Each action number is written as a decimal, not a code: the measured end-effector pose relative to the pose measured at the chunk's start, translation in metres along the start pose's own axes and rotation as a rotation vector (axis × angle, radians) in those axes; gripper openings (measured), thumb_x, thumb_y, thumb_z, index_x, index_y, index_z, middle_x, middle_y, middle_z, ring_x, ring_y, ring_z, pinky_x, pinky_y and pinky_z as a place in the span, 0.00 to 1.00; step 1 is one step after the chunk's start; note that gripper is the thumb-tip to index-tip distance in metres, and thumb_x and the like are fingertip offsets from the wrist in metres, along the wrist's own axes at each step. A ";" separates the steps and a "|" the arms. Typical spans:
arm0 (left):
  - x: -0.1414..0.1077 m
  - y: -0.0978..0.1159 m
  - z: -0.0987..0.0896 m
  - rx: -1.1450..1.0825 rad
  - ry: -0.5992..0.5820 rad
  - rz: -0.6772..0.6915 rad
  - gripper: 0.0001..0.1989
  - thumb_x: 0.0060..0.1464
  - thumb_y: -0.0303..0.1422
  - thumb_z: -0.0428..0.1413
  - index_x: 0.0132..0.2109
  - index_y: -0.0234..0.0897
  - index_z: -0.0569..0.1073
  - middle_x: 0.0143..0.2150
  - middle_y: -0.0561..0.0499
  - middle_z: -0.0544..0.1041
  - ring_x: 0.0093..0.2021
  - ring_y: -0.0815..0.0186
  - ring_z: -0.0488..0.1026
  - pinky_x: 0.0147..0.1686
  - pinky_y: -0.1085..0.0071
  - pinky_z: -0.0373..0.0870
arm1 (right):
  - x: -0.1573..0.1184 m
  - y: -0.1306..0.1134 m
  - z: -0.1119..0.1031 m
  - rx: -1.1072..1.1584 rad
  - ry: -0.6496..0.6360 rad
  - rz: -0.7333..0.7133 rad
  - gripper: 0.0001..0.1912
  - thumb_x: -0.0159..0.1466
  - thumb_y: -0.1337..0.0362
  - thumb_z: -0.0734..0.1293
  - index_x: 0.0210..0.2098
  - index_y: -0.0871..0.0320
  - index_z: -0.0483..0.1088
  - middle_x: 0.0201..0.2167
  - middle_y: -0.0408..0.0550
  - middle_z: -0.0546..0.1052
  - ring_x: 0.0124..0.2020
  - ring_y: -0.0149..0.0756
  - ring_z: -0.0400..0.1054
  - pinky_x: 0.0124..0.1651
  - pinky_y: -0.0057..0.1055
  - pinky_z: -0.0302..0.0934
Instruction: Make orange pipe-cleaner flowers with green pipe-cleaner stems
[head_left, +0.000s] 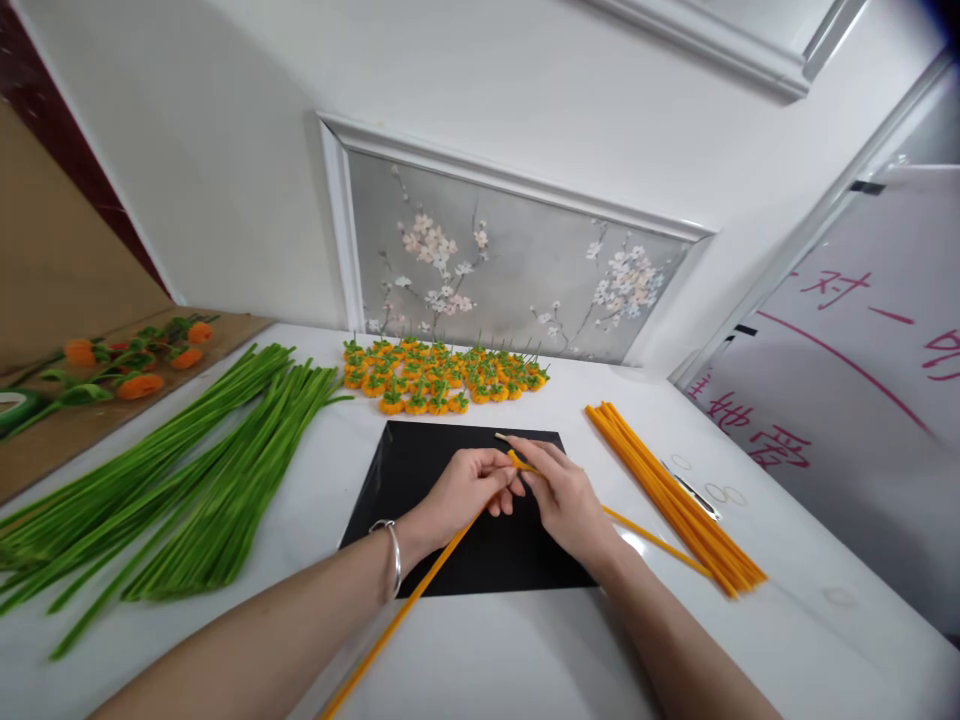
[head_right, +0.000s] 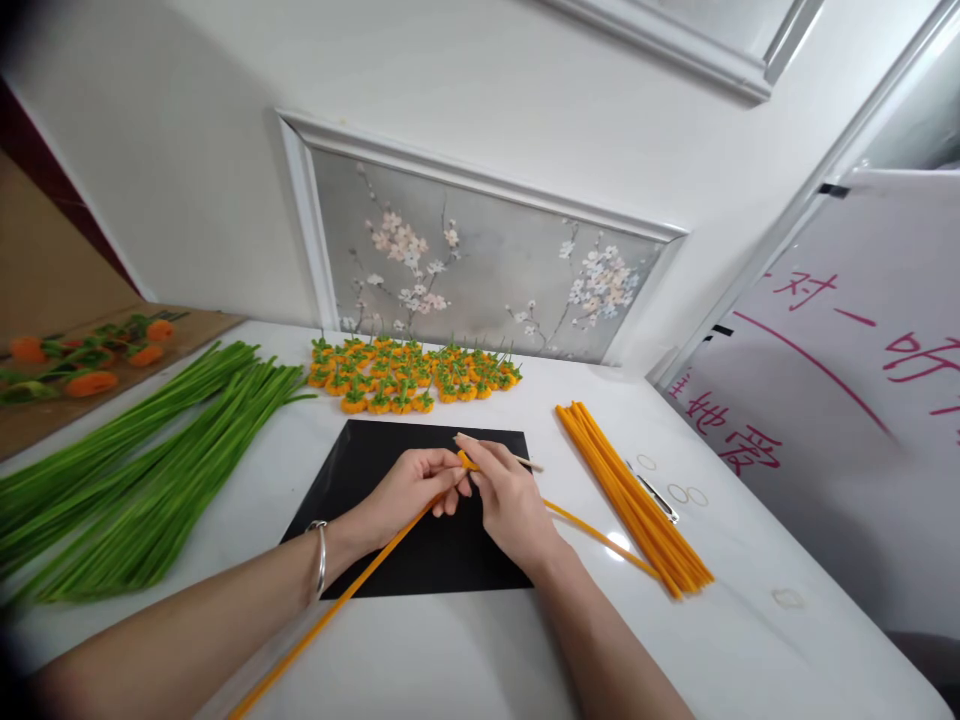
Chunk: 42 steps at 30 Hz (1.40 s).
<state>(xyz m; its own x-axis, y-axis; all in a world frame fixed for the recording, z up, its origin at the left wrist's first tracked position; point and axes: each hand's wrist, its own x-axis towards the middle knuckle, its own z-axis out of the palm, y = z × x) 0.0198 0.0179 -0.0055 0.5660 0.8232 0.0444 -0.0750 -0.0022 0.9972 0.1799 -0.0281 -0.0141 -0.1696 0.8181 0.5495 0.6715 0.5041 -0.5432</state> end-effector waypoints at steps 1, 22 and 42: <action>-0.001 0.000 0.000 0.024 0.002 0.005 0.09 0.52 0.31 0.55 0.25 0.33 0.72 0.18 0.54 0.70 0.17 0.75 0.64 0.18 0.79 0.58 | 0.000 0.000 -0.001 -0.026 -0.039 -0.046 0.24 0.66 0.73 0.55 0.59 0.50 0.63 0.53 0.50 0.70 0.53 0.37 0.67 0.54 0.36 0.65; -0.001 -0.002 0.000 0.144 -0.013 -0.039 0.09 0.53 0.32 0.53 0.33 0.31 0.75 0.26 0.52 0.75 0.16 0.77 0.63 0.15 0.80 0.54 | -0.002 0.004 -0.001 -0.255 0.040 -0.042 0.11 0.67 0.71 0.58 0.35 0.57 0.71 0.35 0.48 0.77 0.34 0.35 0.72 0.38 0.28 0.66; 0.000 0.007 -0.011 0.099 -0.180 -0.160 0.07 0.50 0.33 0.55 0.30 0.33 0.68 0.21 0.59 0.62 0.16 0.78 0.53 0.16 0.78 0.46 | -0.001 -0.005 -0.013 -0.411 -0.011 -0.197 0.10 0.67 0.72 0.58 0.37 0.58 0.70 0.36 0.50 0.77 0.36 0.37 0.70 0.39 0.31 0.63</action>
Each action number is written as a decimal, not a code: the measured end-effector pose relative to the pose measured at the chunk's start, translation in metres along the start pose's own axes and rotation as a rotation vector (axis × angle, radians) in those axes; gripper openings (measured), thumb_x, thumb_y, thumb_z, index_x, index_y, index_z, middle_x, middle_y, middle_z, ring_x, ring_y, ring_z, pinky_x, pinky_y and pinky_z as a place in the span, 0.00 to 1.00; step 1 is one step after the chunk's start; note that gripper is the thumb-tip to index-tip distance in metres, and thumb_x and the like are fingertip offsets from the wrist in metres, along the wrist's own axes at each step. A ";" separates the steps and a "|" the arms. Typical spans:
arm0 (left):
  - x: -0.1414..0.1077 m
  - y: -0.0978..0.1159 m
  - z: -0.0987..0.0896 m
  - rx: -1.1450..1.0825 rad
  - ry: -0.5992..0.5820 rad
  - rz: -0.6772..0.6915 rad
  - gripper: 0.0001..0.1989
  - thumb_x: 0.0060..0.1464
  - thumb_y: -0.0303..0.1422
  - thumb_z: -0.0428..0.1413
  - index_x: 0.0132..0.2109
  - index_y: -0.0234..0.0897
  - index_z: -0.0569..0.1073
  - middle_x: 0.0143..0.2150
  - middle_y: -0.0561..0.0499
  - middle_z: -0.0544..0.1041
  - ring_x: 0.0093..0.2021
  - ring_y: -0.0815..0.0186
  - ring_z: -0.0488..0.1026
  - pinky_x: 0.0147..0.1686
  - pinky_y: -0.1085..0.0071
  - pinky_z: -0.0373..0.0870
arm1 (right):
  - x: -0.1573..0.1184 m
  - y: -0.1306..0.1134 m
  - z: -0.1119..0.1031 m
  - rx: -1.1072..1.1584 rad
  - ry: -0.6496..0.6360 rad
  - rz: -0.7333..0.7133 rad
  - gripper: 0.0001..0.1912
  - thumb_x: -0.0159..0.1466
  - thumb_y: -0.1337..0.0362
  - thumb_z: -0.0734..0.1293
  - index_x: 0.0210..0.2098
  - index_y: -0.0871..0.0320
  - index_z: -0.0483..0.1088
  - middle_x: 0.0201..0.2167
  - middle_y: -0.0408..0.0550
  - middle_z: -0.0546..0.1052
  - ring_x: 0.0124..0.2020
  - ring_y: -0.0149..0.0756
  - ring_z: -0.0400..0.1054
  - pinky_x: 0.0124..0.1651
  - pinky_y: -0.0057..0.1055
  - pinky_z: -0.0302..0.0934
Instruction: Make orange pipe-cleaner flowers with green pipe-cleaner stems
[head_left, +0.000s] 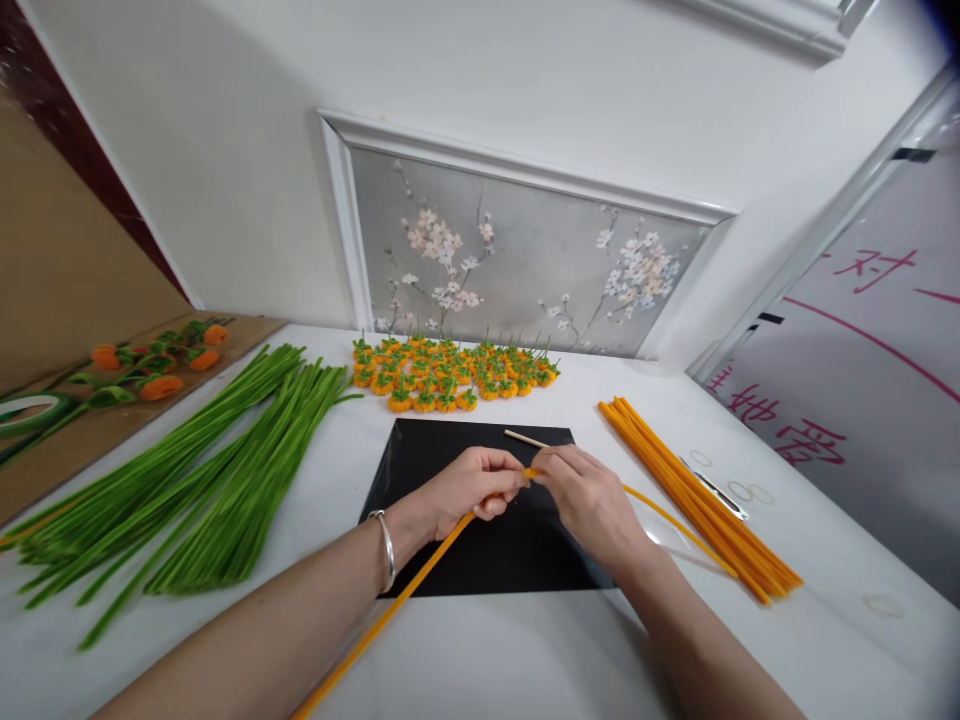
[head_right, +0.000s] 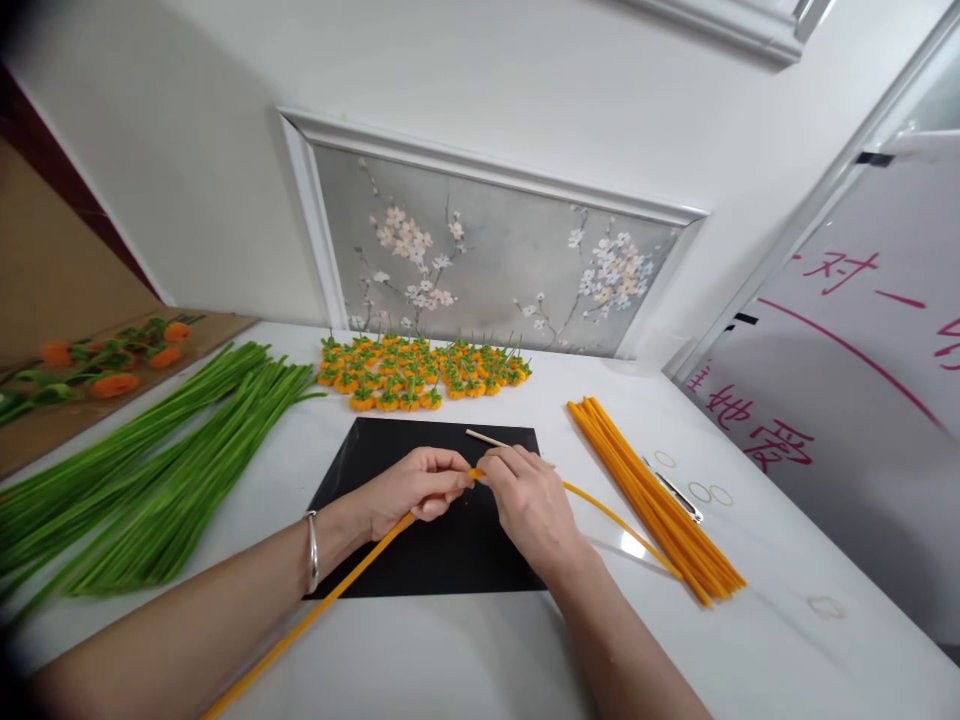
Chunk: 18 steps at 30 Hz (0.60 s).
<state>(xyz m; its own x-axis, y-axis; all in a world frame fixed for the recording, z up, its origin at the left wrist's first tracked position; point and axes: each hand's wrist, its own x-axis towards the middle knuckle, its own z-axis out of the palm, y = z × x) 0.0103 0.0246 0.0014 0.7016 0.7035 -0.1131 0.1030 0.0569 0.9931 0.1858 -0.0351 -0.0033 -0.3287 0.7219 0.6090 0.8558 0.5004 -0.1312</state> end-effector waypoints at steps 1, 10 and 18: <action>0.000 0.000 0.001 0.047 0.035 0.034 0.06 0.50 0.32 0.55 0.30 0.33 0.68 0.20 0.59 0.62 0.17 0.77 0.54 0.17 0.77 0.48 | 0.000 0.000 0.000 -0.015 -0.017 0.015 0.09 0.67 0.71 0.58 0.36 0.58 0.70 0.35 0.50 0.77 0.35 0.37 0.69 0.38 0.30 0.63; -0.007 -0.006 0.005 0.728 0.267 0.488 0.10 0.56 0.24 0.49 0.34 0.35 0.75 0.32 0.51 0.74 0.32 0.68 0.67 0.34 0.72 0.61 | 0.002 -0.002 -0.005 0.190 -0.211 0.275 0.13 0.67 0.67 0.58 0.28 0.56 0.68 0.26 0.43 0.73 0.28 0.33 0.67 0.32 0.27 0.57; -0.006 0.001 0.004 0.592 0.226 0.350 0.11 0.56 0.27 0.49 0.35 0.34 0.77 0.25 0.54 0.72 0.25 0.71 0.64 0.26 0.76 0.58 | 0.001 0.004 0.000 0.399 -0.228 0.353 0.13 0.69 0.64 0.55 0.39 0.57 0.70 0.35 0.47 0.75 0.33 0.34 0.71 0.38 0.31 0.64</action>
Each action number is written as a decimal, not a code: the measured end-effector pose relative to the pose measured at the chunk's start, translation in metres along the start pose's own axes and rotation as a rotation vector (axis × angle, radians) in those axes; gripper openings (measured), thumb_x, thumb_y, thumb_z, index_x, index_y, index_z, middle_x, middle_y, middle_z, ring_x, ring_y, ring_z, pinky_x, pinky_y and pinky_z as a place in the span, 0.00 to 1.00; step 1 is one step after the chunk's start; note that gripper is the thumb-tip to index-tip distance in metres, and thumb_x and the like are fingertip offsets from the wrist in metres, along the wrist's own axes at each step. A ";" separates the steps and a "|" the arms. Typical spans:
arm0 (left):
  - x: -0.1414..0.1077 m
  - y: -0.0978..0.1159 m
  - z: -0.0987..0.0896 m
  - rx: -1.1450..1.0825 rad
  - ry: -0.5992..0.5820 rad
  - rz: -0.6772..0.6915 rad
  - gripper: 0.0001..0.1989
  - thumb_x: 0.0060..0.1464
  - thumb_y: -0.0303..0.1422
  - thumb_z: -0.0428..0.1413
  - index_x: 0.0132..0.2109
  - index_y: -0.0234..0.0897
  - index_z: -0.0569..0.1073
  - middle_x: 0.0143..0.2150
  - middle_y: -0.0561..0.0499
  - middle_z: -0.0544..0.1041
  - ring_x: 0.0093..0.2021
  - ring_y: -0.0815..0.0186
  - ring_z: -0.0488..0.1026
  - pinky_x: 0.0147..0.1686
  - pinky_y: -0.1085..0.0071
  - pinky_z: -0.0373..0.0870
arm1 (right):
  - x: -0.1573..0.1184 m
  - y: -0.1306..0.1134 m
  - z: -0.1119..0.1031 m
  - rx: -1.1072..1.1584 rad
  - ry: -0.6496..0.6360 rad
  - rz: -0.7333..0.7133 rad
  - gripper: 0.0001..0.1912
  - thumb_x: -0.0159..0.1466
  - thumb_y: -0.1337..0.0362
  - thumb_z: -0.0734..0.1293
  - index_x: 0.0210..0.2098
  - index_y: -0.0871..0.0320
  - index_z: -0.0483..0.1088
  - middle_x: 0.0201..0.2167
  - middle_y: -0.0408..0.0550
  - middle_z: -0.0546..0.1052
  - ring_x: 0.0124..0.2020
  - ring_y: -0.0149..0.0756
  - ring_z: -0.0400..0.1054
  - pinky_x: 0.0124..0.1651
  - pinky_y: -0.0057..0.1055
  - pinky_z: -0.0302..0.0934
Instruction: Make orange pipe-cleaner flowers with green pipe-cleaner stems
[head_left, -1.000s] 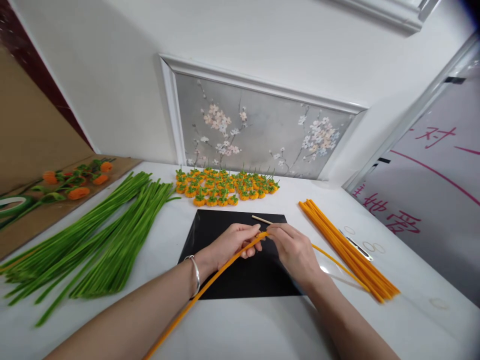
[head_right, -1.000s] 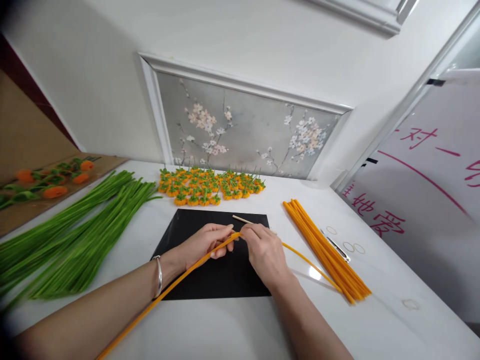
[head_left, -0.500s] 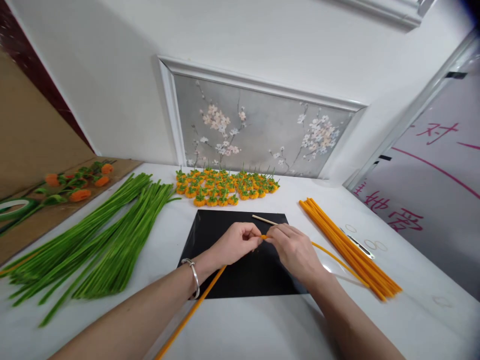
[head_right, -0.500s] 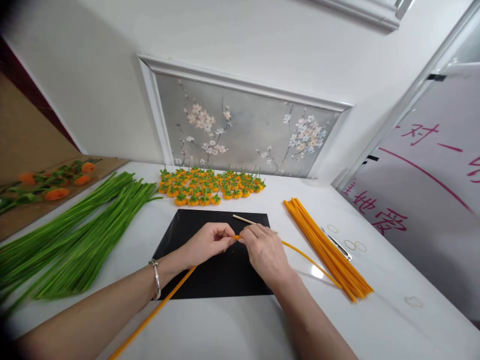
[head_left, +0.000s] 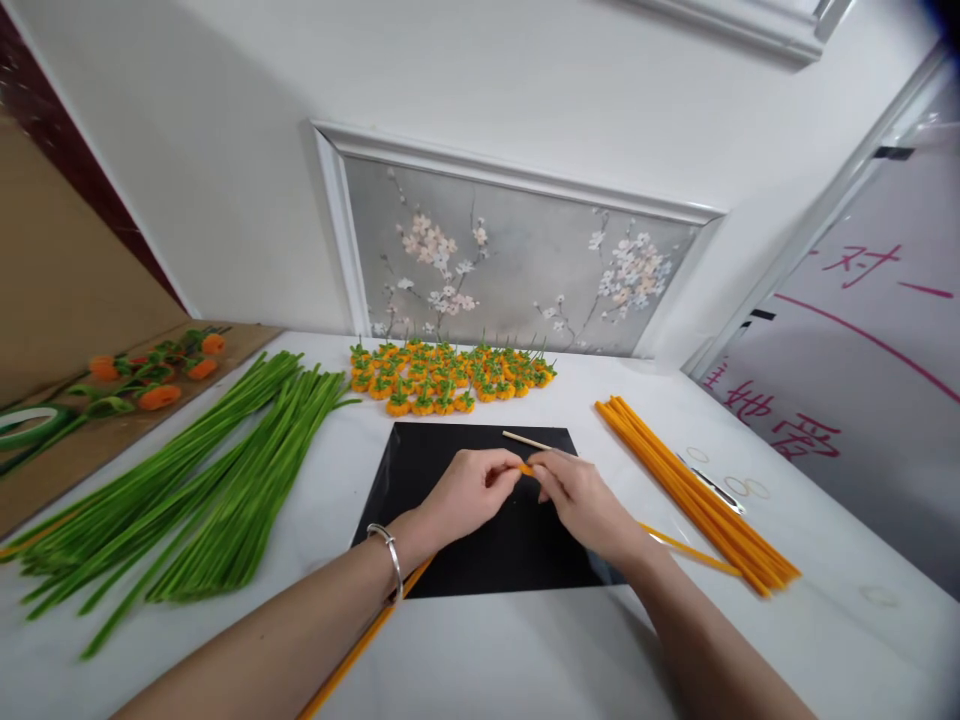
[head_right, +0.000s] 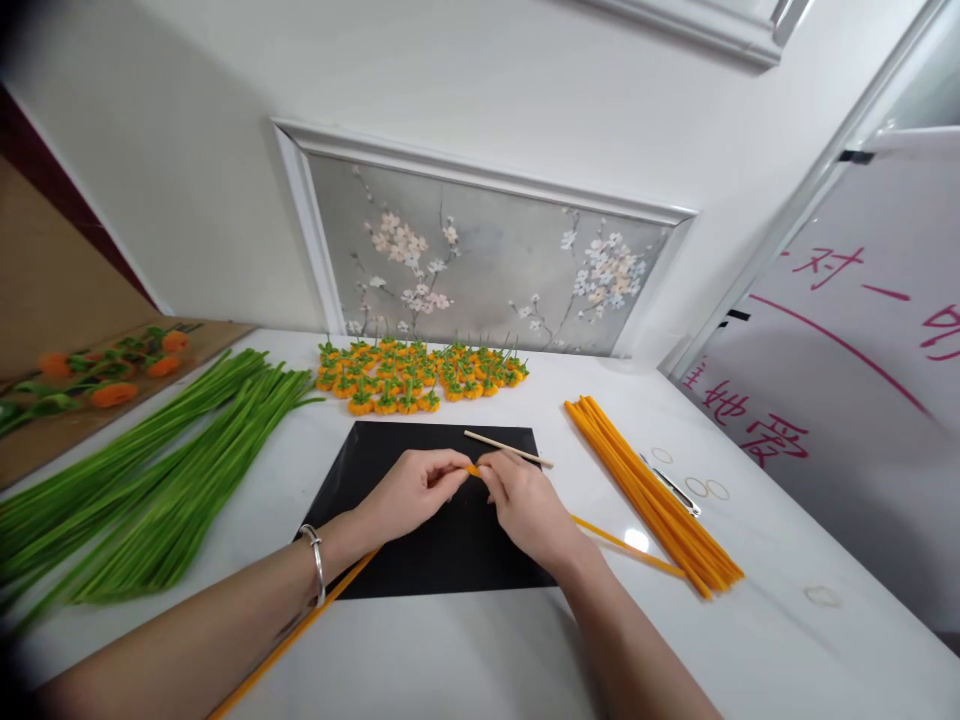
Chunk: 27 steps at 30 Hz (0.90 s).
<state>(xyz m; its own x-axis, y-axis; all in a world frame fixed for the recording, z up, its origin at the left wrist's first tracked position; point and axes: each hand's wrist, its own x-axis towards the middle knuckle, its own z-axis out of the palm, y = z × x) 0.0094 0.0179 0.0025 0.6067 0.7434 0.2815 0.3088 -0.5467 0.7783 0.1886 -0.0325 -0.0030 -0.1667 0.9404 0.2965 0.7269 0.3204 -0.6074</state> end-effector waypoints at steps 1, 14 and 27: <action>0.001 0.000 -0.001 -0.038 0.000 -0.049 0.11 0.56 0.29 0.49 0.35 0.33 0.76 0.23 0.55 0.70 0.23 0.72 0.63 0.24 0.76 0.57 | 0.000 0.001 0.001 -0.037 0.043 -0.048 0.12 0.68 0.64 0.56 0.45 0.56 0.69 0.42 0.50 0.75 0.38 0.36 0.71 0.42 0.33 0.65; -0.002 -0.007 0.000 0.273 -0.008 0.097 0.10 0.58 0.27 0.48 0.37 0.36 0.75 0.34 0.48 0.76 0.33 0.65 0.71 0.35 0.72 0.63 | -0.001 -0.006 0.012 -0.066 0.122 0.039 0.12 0.64 0.68 0.58 0.27 0.56 0.68 0.24 0.44 0.71 0.27 0.33 0.66 0.30 0.27 0.56; 0.002 0.002 -0.007 -0.713 -0.179 -0.470 0.17 0.59 0.44 0.50 0.39 0.32 0.72 0.32 0.48 0.75 0.24 0.73 0.70 0.24 0.77 0.67 | 0.000 -0.006 0.003 0.064 0.105 -0.036 0.13 0.66 0.67 0.57 0.28 0.56 0.68 0.25 0.42 0.70 0.28 0.32 0.64 0.34 0.27 0.59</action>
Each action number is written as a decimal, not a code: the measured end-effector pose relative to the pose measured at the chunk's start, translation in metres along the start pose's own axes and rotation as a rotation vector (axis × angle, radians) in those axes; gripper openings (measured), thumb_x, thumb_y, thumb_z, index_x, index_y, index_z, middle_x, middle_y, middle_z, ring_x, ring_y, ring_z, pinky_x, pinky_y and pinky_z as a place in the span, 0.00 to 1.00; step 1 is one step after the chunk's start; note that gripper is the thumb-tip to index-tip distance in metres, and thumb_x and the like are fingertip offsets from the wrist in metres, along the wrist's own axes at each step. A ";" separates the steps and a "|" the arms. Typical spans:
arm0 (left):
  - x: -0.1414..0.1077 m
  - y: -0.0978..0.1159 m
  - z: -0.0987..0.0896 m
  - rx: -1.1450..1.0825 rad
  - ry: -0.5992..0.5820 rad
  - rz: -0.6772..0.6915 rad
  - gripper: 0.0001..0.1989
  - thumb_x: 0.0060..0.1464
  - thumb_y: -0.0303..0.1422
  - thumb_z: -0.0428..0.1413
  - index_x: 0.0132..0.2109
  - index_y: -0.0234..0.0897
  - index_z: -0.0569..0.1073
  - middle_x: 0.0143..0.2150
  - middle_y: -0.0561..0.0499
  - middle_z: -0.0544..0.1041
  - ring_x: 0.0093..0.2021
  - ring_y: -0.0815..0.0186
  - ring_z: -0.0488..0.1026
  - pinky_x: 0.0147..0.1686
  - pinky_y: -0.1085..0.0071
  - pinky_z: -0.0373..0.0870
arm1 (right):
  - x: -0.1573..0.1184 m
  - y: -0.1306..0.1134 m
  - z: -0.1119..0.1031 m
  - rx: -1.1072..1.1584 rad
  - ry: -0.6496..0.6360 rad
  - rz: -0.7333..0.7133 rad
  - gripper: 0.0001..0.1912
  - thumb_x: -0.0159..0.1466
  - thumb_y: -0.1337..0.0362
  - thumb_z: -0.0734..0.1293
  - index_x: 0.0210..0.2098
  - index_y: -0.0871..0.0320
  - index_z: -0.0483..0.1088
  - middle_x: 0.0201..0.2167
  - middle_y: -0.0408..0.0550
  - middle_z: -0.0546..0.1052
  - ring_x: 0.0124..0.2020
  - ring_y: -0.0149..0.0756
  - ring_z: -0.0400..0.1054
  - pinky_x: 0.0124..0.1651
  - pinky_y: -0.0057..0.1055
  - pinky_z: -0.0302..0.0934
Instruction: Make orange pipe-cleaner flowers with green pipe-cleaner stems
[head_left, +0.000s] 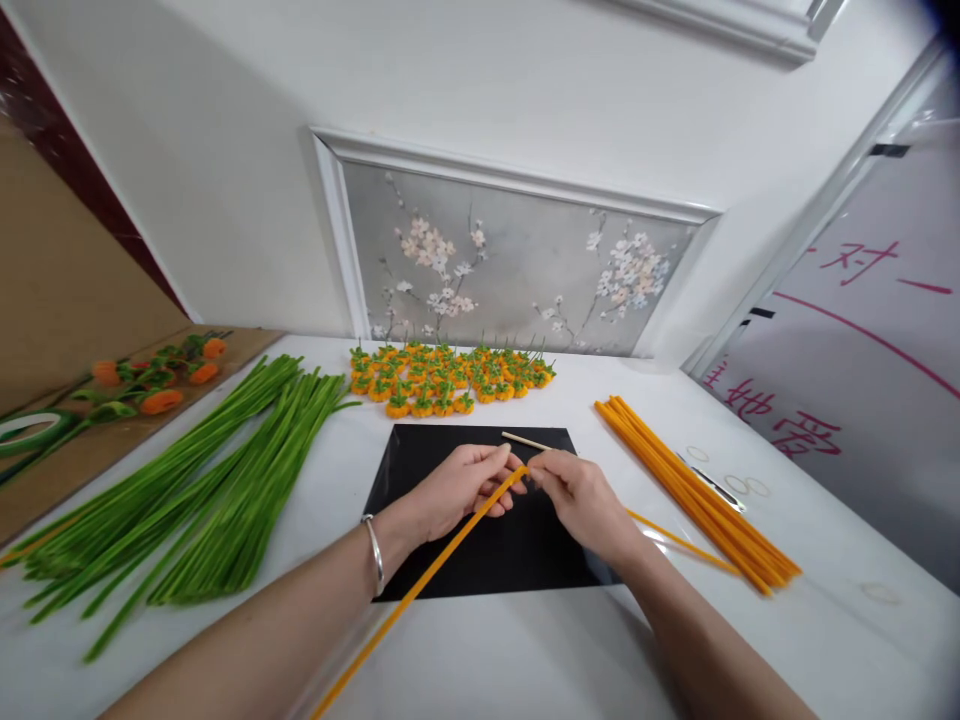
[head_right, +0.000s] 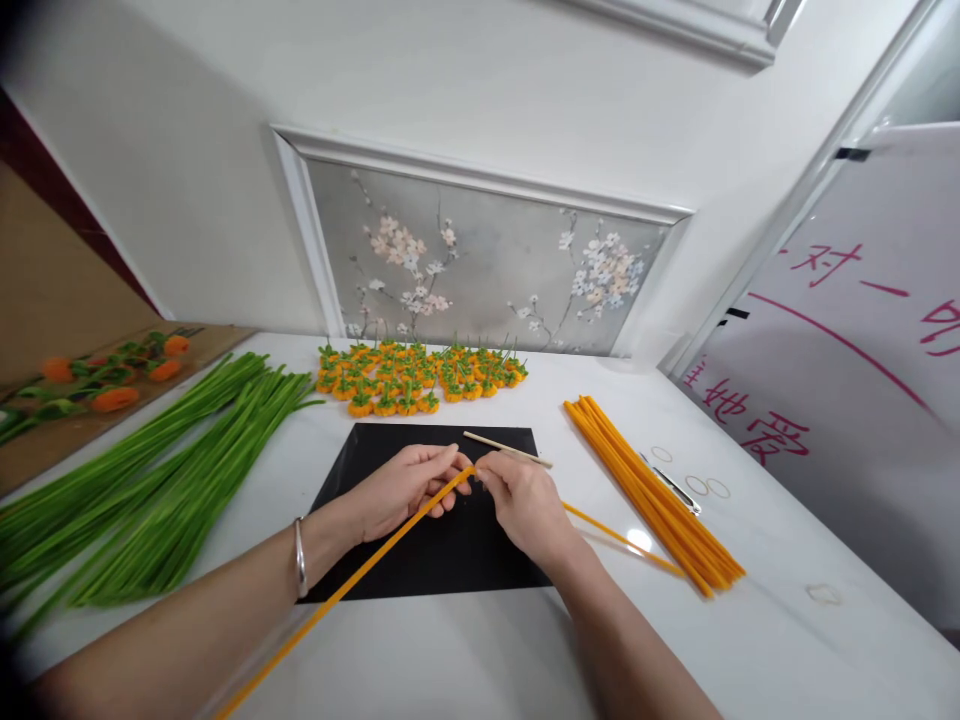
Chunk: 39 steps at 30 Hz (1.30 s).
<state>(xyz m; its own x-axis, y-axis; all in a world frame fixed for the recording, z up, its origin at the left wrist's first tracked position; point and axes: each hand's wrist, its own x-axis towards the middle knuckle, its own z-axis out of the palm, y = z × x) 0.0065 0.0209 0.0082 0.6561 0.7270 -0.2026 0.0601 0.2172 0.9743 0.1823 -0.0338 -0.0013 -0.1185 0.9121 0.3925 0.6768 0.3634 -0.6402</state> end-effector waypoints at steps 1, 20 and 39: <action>0.000 0.001 -0.002 -0.083 -0.033 -0.065 0.19 0.59 0.45 0.50 0.38 0.31 0.72 0.31 0.48 0.75 0.22 0.74 0.70 0.22 0.79 0.65 | 0.000 0.000 0.000 -0.041 0.018 -0.052 0.13 0.67 0.67 0.57 0.29 0.56 0.69 0.27 0.43 0.72 0.30 0.33 0.65 0.36 0.28 0.59; 0.001 0.003 -0.003 0.338 -0.057 0.044 0.11 0.55 0.37 0.56 0.30 0.33 0.69 0.26 0.51 0.74 0.22 0.72 0.70 0.22 0.78 0.64 | -0.001 -0.012 -0.006 -0.296 -0.042 0.027 0.11 0.63 0.70 0.59 0.26 0.56 0.67 0.22 0.42 0.72 0.23 0.32 0.64 0.27 0.26 0.53; -0.009 0.012 -0.001 1.096 -0.094 0.534 0.11 0.58 0.25 0.46 0.30 0.36 0.69 0.27 0.53 0.70 0.27 0.69 0.65 0.30 0.75 0.57 | 0.001 0.000 0.001 -0.013 -0.178 0.254 0.20 0.65 0.58 0.55 0.18 0.56 0.56 0.14 0.36 0.56 0.17 0.27 0.51 0.20 0.24 0.46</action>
<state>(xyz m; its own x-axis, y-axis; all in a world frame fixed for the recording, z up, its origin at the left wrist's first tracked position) 0.0009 0.0176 0.0217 0.8417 0.4969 0.2114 0.3389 -0.7909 0.5095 0.1816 -0.0329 -0.0013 -0.0688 0.9928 0.0981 0.7099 0.1178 -0.6944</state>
